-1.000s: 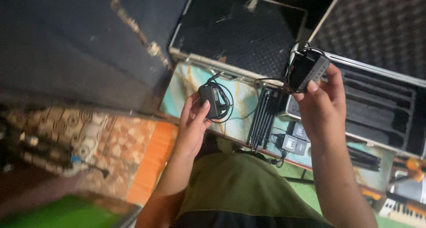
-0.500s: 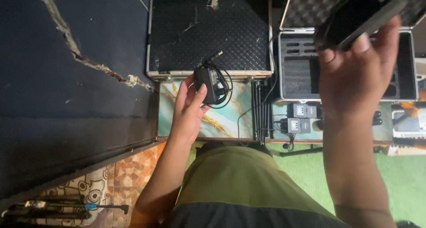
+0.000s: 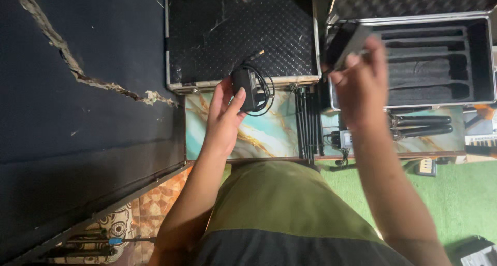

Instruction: The person places a foam insert into a hard carrying case, arranges wireless microphone receivers and power adapters on a table, and picks up microphones and audio cables.

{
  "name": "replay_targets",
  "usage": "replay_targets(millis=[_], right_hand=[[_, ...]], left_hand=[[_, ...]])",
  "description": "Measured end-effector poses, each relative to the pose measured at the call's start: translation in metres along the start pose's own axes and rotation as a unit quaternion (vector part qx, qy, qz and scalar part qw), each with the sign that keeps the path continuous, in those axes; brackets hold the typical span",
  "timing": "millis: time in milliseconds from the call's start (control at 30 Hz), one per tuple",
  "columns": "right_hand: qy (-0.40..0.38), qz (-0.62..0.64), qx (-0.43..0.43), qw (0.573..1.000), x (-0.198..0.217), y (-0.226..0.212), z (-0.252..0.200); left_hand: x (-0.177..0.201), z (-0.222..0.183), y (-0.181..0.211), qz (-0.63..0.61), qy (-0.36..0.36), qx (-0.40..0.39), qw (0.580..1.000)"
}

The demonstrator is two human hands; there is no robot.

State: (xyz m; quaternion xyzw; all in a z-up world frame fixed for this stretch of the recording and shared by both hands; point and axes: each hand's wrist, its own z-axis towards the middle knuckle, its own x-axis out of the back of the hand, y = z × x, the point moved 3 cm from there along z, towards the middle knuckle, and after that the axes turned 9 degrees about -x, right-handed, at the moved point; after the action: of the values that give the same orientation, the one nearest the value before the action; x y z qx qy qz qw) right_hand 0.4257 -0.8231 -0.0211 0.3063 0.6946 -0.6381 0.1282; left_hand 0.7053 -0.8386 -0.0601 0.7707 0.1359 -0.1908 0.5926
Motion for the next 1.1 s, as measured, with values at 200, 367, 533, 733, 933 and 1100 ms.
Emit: replay_targets(millis=[200, 367, 533, 733, 933, 1100], right_hand=[[0.078, 0.028, -0.114, 0.990, 0.064, 0.105, -0.014], [0.109, -0.018, -0.187, 0.976, 0.125, 0.193, -0.021], [0.125, -0.109, -0.221, 0.961, 0.159, 0.261, -0.036], [0.118, -0.408, -0.126, 0.897, 0.149, 0.278, -0.056], [0.147, -0.616, -0.044, 0.773, 0.125, 0.271, -0.053], [0.160, -0.645, 0.031, 0.747, 0.119, 0.267, -0.052]], left_hand=[[0.025, 0.023, -0.061, 0.052, -0.022, -0.038, 0.998], [0.068, 0.035, -0.148, 0.101, -0.030, -0.052, 0.993], [0.116, 0.034, -0.234, 0.224, -0.006, -0.030, 0.974], [0.130, 0.022, -0.265, 0.323, -0.013, -0.056, 0.945], [0.115, 0.023, -0.245, 0.538, 0.001, -0.115, 0.835], [0.118, 0.033, -0.245, 0.518, -0.011, -0.017, 0.855]])
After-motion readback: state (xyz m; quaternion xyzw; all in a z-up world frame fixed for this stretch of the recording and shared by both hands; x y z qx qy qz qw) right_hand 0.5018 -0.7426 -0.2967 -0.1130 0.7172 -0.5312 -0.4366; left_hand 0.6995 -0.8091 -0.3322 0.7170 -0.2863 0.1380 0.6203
